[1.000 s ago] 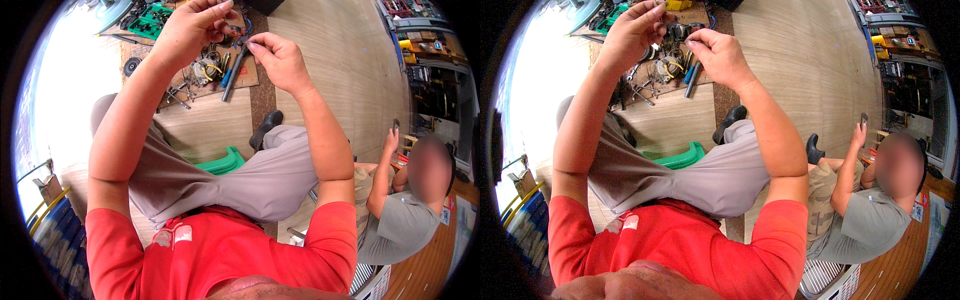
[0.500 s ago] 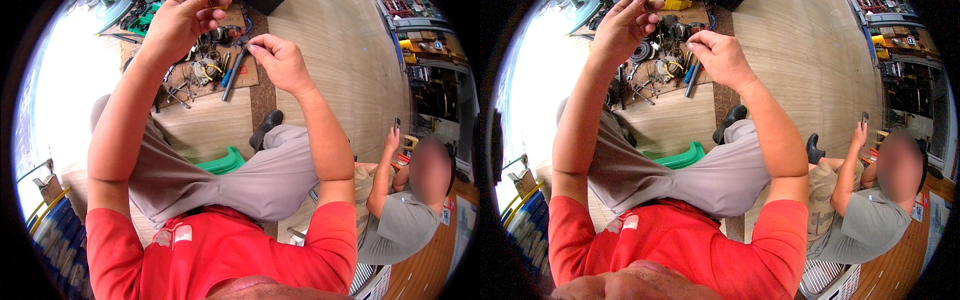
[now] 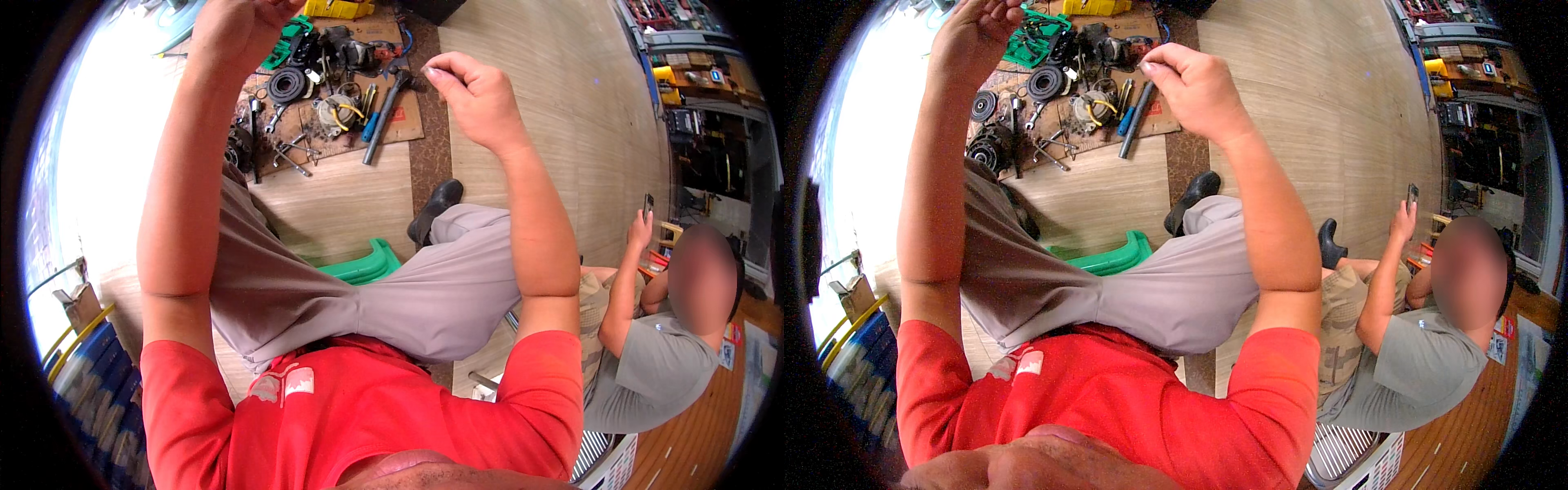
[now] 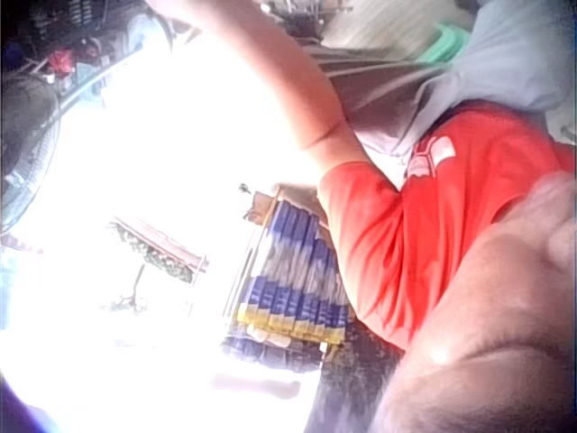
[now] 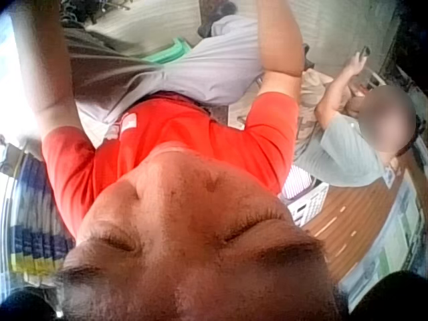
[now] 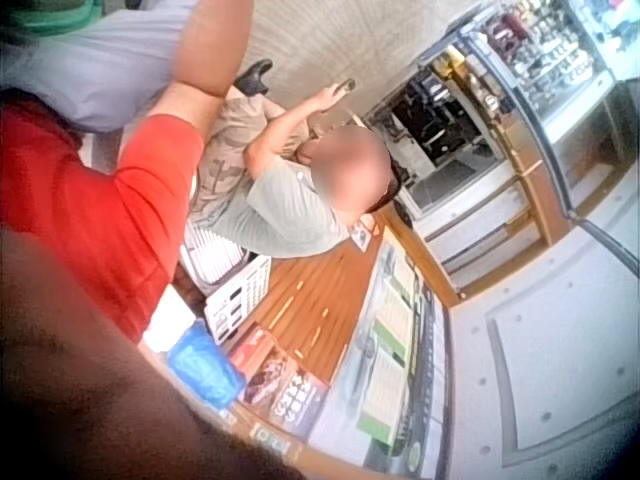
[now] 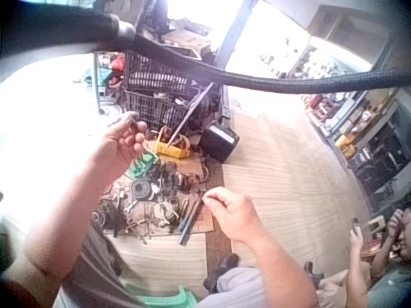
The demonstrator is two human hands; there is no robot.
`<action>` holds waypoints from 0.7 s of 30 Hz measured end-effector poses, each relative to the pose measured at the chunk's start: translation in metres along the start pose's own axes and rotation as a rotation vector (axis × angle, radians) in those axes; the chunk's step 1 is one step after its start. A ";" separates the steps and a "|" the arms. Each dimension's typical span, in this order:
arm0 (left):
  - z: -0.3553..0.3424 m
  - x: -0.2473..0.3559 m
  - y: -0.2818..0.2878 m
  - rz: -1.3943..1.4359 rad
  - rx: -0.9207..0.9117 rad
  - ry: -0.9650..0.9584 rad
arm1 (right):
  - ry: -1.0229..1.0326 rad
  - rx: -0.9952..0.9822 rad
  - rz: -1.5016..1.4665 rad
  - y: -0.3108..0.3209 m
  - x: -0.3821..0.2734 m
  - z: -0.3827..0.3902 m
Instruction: The person manipulates small gears and wires, assembling them into a mechanical assembly while sitting on the floor.
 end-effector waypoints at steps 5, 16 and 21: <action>-0.005 0.019 0.004 -0.012 0.002 -0.058 | -0.042 -0.050 0.171 0.020 0.007 0.004; -0.018 0.073 0.068 -0.060 0.144 -0.186 | -0.223 -0.063 0.263 0.100 0.090 0.021; -0.013 0.090 0.083 -0.018 0.212 -0.234 | -0.406 -0.034 0.245 0.143 0.153 0.046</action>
Point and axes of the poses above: each hand's wrist, its own z-axis away from the middle knuckle, its own y-axis out of the back of the hand, x = y × z, the point moved 9 cm from there along -z, towards the middle knuckle, and after that the axes turned 4 degrees about -x, right-handed, at the moved point
